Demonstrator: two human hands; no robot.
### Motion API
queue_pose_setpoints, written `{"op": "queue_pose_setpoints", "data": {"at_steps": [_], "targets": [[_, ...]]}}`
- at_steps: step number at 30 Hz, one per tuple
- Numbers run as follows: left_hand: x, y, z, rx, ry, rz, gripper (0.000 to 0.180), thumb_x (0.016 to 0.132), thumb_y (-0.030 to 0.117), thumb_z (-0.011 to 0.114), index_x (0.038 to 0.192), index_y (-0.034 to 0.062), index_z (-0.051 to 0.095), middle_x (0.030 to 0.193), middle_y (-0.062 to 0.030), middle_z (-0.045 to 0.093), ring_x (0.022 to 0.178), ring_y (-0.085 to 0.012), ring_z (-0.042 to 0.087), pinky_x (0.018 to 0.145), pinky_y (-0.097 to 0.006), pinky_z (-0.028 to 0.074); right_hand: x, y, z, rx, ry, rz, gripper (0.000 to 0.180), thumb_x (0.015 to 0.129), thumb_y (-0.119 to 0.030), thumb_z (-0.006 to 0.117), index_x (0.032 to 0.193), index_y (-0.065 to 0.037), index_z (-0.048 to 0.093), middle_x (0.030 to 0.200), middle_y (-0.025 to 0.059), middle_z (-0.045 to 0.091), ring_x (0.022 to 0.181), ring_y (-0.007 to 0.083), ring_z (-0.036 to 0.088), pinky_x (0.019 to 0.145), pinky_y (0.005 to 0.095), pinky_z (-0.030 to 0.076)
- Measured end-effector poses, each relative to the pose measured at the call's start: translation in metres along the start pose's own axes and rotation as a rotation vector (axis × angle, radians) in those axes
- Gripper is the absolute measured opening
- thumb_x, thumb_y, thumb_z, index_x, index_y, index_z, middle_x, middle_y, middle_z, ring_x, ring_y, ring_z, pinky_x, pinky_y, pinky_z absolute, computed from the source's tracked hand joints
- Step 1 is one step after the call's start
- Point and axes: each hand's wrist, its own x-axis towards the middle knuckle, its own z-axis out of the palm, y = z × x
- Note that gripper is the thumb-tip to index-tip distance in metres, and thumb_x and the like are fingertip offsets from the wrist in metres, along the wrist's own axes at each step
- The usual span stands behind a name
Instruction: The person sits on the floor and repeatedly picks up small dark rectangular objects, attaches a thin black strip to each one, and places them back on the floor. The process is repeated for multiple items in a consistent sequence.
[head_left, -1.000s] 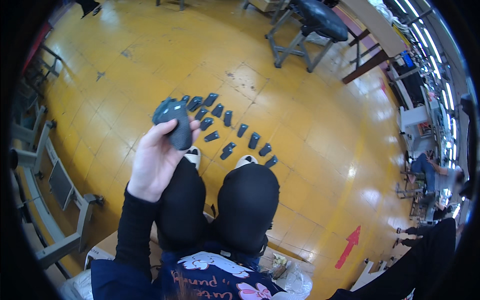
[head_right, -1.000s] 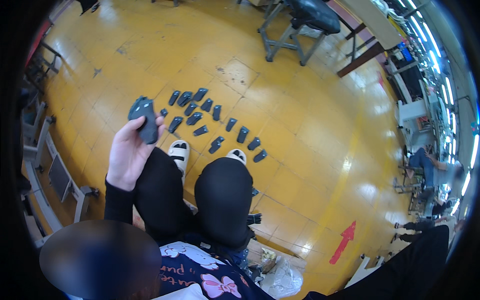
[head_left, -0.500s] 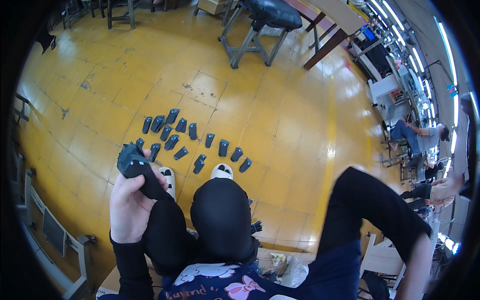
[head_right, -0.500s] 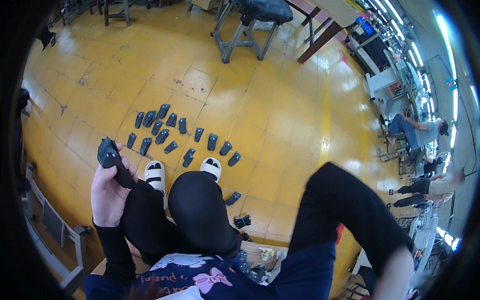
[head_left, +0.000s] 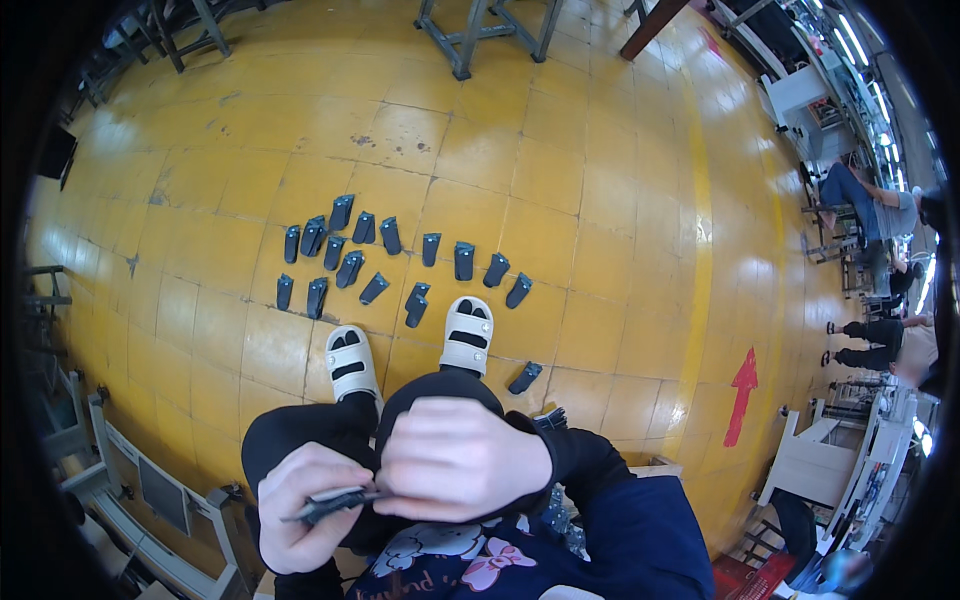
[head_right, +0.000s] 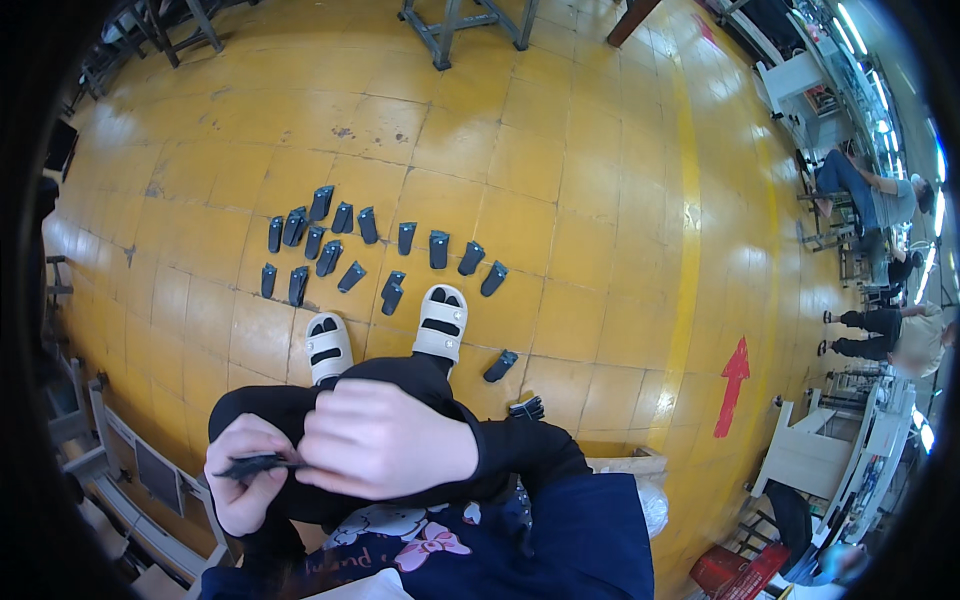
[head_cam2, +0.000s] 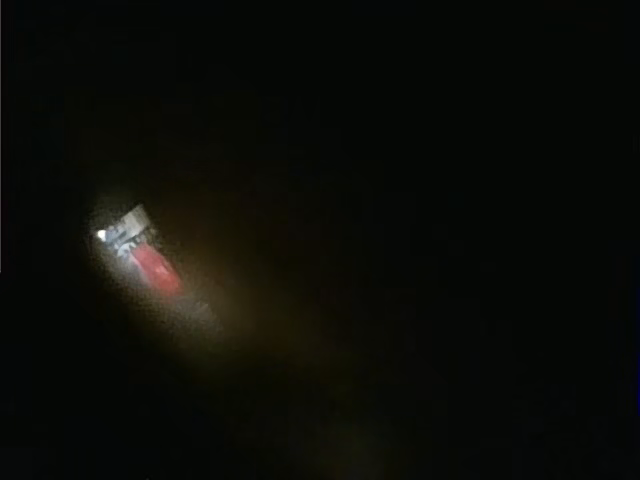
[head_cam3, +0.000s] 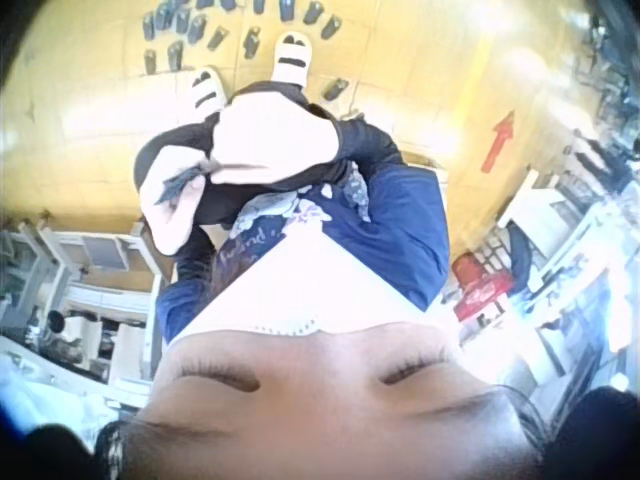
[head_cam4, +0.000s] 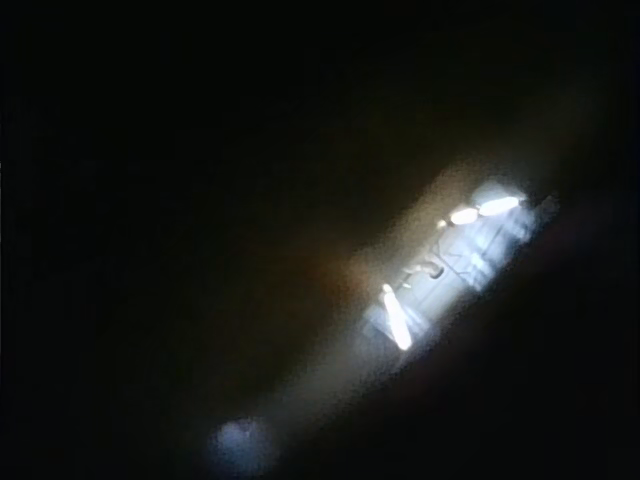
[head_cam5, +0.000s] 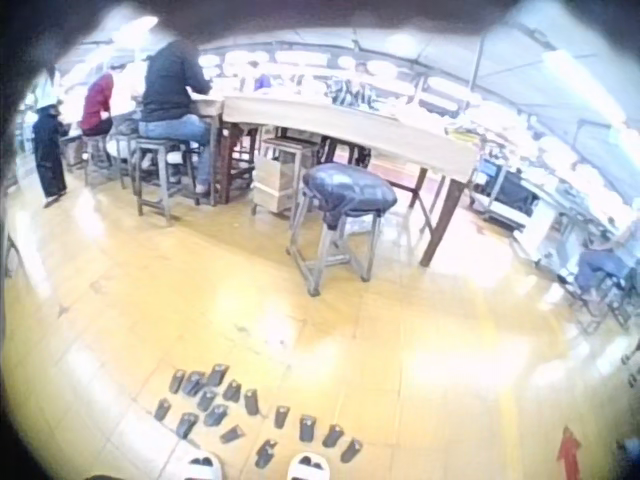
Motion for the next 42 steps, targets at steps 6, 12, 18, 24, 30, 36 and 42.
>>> {"op": "queue_pose_setpoints", "data": {"at_steps": [6,12,18,24,30,36,42], "targets": [[0.011,-0.006,0.004,0.084,-0.152,0.105,0.023,0.077,0.007,0.067,0.097,-0.0036,0.062,0.08,-0.0143,0.063,0.066,-0.0218,0.061,0.059,-0.028,0.046,-0.009,0.009,-0.008,0.263,0.178,-0.087,0.013,0.077,-0.01,0.069,0.074,-0.003,0.058,0.073,0.0061,0.055,0.066,0.0225,0.054,0.057,0.0317,0.042],[-0.01,-0.012,0.018,-0.131,0.202,-0.179,0.05,0.093,0.039,0.056,0.122,-0.0015,0.049,0.082,-0.0148,0.057,0.071,-0.0183,0.054,0.066,-0.029,0.043,-0.069,0.169,-0.013,-0.028,0.646,0.625,0.019,0.093,-0.009,0.049,0.082,0.003,0.059,0.073,0.0056,0.058,0.067,0.0131,0.052,0.066,0.025,0.042],[0.015,-0.002,0.008,-0.827,0.41,-0.376,0.056,0.098,0.034,0.048,0.138,-0.0023,0.033,0.1,-0.0181,0.054,0.083,-0.0255,0.057,0.07,-0.034,0.048,-0.24,0.376,-0.015,-0.236,0.39,1.322,0.027,0.091,-0.029,0.058,0.09,-0.003,0.064,0.081,0.0159,0.066,0.077,0.0274,0.064,0.07,0.039,0.048],[0.015,-0.007,0.0,-1.288,0.539,-0.416,0.052,0.1,0.022,0.046,0.142,-0.0019,0.027,0.115,-0.0243,0.054,0.106,-0.0381,0.059,0.098,-0.053,0.046,-0.247,0.38,0.011,-0.541,0.113,1.608,0.03,0.085,-0.037,0.064,0.1,-0.012,0.067,0.099,0.0144,0.069,0.099,0.034,0.065,0.086,0.0427,0.051],[0.024,0.003,0.005,-0.957,0.461,-0.522,0.046,0.097,0.02,0.055,0.134,-0.0016,0.038,0.116,-0.0212,0.055,0.105,-0.0311,0.058,0.093,-0.049,0.05,-0.182,0.326,-0.019,-0.316,0.425,1.102,0.021,0.085,-0.021,0.068,0.1,-0.006,0.066,0.079,0.0114,0.067,0.072,0.0186,0.065,0.065,0.0319,0.05],[0.022,0.001,0.004,-0.939,0.454,-0.377,0.039,0.096,0.013,0.056,0.129,-0.0058,0.047,0.123,-0.0221,0.058,0.108,-0.0267,0.061,0.098,-0.037,0.048,-0.015,0.096,-0.034,0.226,0.414,0.688,0.014,0.091,-0.003,0.058,0.103,0.001,0.062,0.081,0.0012,0.061,0.075,0.0076,0.056,0.067,0.021,0.044],[0.022,-0.002,0.009,-0.929,0.432,-0.4,0.034,0.095,0.014,0.058,0.122,-0.0056,0.053,0.116,-0.016,0.063,0.101,-0.0216,0.063,0.092,-0.035,0.051,0.035,0.007,-0.02,0.021,0.22,0.209,0.029,0.072,-0.002,0.076,0.1,-0.003,0.068,0.079,0.0055,0.064,0.071,0.0191,0.061,0.063,0.0275,0.047]]}}
